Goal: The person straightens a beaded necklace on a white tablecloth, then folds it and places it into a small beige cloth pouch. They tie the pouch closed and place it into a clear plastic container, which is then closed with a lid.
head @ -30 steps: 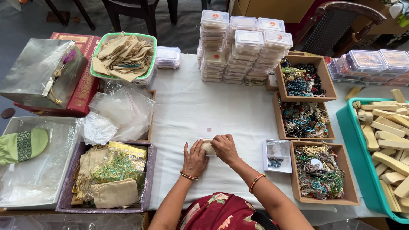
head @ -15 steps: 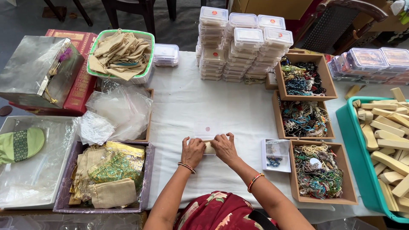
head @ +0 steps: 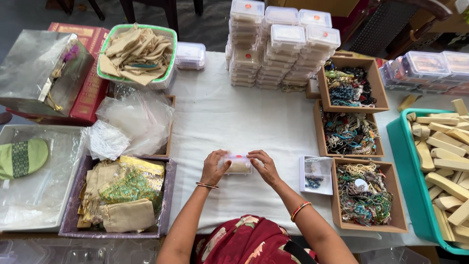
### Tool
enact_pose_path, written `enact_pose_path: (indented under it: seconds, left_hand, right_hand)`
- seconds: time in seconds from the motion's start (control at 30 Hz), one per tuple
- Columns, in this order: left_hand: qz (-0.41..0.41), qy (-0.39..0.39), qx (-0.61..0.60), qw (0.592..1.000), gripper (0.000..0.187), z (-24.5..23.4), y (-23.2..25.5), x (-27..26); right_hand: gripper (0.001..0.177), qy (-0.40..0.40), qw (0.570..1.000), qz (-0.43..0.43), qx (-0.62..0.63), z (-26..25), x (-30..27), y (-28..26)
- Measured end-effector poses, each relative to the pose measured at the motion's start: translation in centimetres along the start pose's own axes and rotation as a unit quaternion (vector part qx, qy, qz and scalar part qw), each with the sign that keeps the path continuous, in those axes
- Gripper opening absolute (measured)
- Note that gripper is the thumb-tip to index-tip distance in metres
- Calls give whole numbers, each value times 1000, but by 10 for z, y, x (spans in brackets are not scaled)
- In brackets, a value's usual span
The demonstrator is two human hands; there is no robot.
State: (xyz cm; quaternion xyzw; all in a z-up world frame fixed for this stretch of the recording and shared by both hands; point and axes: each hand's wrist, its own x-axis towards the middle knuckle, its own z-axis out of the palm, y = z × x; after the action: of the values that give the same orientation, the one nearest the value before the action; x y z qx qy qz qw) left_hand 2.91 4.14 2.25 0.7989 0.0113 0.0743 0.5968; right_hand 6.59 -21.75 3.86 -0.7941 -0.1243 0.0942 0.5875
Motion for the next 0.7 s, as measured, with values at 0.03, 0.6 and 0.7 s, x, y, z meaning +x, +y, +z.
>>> enact_pose_path:
  seconds: [0.03, 0.6, 0.7]
  left_hand:
    - [-2, 1, 0, 1000, 48, -5, 7, -3]
    - [170, -147, 336, 915, 49, -5, -2, -8]
    - [165, -154, 356, 907, 49, -5, -9, -10]
  right_hand:
    - [31, -1, 1000, 1, 0, 0, -2, 0]
    - [44, -103, 918, -164, -346, 13, -5, -31]
    - [42, -93, 920, -145, -351, 18, -3, -42]
